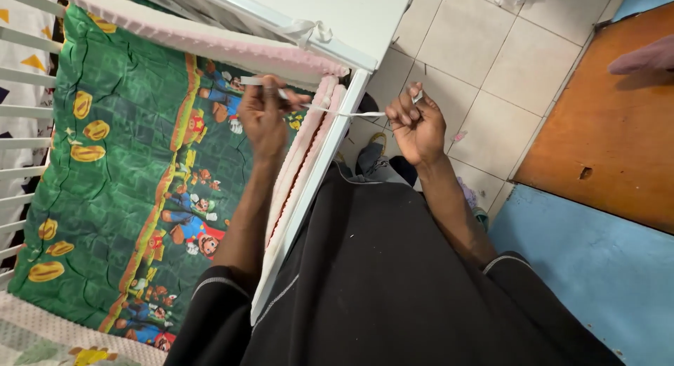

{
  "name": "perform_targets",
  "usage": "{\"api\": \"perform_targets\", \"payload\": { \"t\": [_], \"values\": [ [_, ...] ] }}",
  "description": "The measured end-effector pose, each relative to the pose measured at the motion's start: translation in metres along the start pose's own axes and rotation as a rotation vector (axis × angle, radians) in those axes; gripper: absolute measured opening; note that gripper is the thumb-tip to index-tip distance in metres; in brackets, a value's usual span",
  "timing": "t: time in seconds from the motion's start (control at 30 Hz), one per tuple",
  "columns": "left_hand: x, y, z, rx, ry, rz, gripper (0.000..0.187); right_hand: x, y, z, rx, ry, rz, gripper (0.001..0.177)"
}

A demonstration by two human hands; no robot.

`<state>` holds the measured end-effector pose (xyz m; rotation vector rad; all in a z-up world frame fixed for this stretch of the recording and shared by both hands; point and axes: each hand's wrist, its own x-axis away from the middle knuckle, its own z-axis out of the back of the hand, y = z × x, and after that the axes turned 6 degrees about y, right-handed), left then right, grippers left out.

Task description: Assembling and cleaning a baby crib, including tying bumpers to the rails and wiping the surface with a spray bottle and cloth.

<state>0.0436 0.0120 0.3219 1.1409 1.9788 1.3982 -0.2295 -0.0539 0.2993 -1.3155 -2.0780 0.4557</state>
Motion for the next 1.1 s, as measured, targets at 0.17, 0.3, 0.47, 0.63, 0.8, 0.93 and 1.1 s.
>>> {"api": "perform_targets", "payload": {
  "t": [0.17,0.3,0.47,0.63,0.8,0.93,1.1],
  "values": [
    [-0.004,-0.042,0.044,-0.134,0.103,0.057,0.026,0.002,0.003,0.008,0.026,-0.08,-0.078,0.016],
    [-0.022,-0.007,0.033,-0.205,0.045,-0.057,0.02,0.0,-0.01,-0.01,0.324,-0.12,-0.003,0.029],
    [-0.03,0.034,0.01,-0.489,0.025,-0.083,0.022,0.017,-0.027,-0.08,0.666,-0.176,-0.091,0.036],
    [-0.022,0.071,-0.06,-0.349,-0.355,-0.169,0.019,0.009,-0.013,-0.078,0.835,-0.484,-0.302,0.035],
    [0.0,0.045,-0.073,-0.386,-0.507,-0.106,0.036,-0.004,-0.014,-0.045,0.688,-0.386,-0.155,0.025],
    [0.021,0.007,-0.054,-0.745,-0.544,-0.356,0.032,0.002,-0.013,-0.049,0.571,-0.301,-0.097,0.024],
    [0.025,0.014,-0.062,-0.612,-0.357,-0.167,0.048,0.006,-0.011,-0.056,0.61,-0.263,-0.003,0.021]
  ]
}}
